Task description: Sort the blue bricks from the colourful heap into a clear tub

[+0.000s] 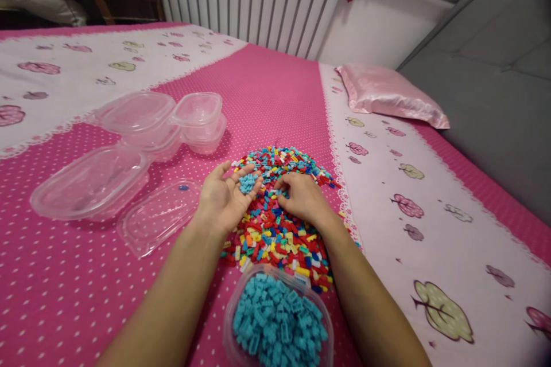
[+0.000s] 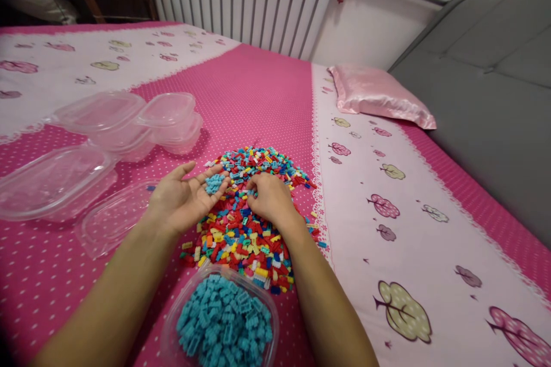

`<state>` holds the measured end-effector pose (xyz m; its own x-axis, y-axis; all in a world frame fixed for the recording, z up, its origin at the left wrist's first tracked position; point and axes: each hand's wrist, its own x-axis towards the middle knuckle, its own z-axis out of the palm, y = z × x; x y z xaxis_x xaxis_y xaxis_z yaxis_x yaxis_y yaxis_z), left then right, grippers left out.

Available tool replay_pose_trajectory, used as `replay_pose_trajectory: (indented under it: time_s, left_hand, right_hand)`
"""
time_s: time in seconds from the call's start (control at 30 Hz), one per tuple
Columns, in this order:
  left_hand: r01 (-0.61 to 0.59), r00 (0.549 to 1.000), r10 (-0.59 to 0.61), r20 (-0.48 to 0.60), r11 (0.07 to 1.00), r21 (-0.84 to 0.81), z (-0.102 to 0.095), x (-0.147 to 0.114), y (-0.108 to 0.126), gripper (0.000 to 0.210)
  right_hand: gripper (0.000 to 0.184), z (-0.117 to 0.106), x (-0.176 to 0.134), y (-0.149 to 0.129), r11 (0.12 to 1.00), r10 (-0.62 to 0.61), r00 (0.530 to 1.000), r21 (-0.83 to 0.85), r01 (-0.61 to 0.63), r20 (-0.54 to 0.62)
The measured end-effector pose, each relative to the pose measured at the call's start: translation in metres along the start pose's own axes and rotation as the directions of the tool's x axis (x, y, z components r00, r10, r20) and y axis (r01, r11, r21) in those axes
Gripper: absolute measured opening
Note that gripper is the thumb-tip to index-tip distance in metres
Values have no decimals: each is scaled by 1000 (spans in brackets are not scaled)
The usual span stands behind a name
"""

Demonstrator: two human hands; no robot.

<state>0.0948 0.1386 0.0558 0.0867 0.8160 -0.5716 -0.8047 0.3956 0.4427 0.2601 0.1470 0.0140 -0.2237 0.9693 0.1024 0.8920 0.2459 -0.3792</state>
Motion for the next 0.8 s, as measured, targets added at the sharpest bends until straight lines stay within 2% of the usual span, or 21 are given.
replay_pose_trajectory:
  time_s: [0.27,0.4,0.57,0.8]
  left_hand:
    - [-6,1000,6,-6,1000,25,3,-3,-1,26]
    - [93,993,-98,70,993,73,2,-3,-2,32]
    - [203,957,-219,191,974,102,-1,1,-6,39]
    - [207,958,-217,189,976,73,-1,0,-4,37]
  right_hand:
    - [17,-10,0,1,990,-15,970,133,48,-241]
    - [15,-15,-3,-5,959,-20,938,259,116,-347]
    - [18,-22,-8,-17,916,-78,925,340,214,-372]
    - [27,-24,-8,-20,887,-121,920,376,268,-372]
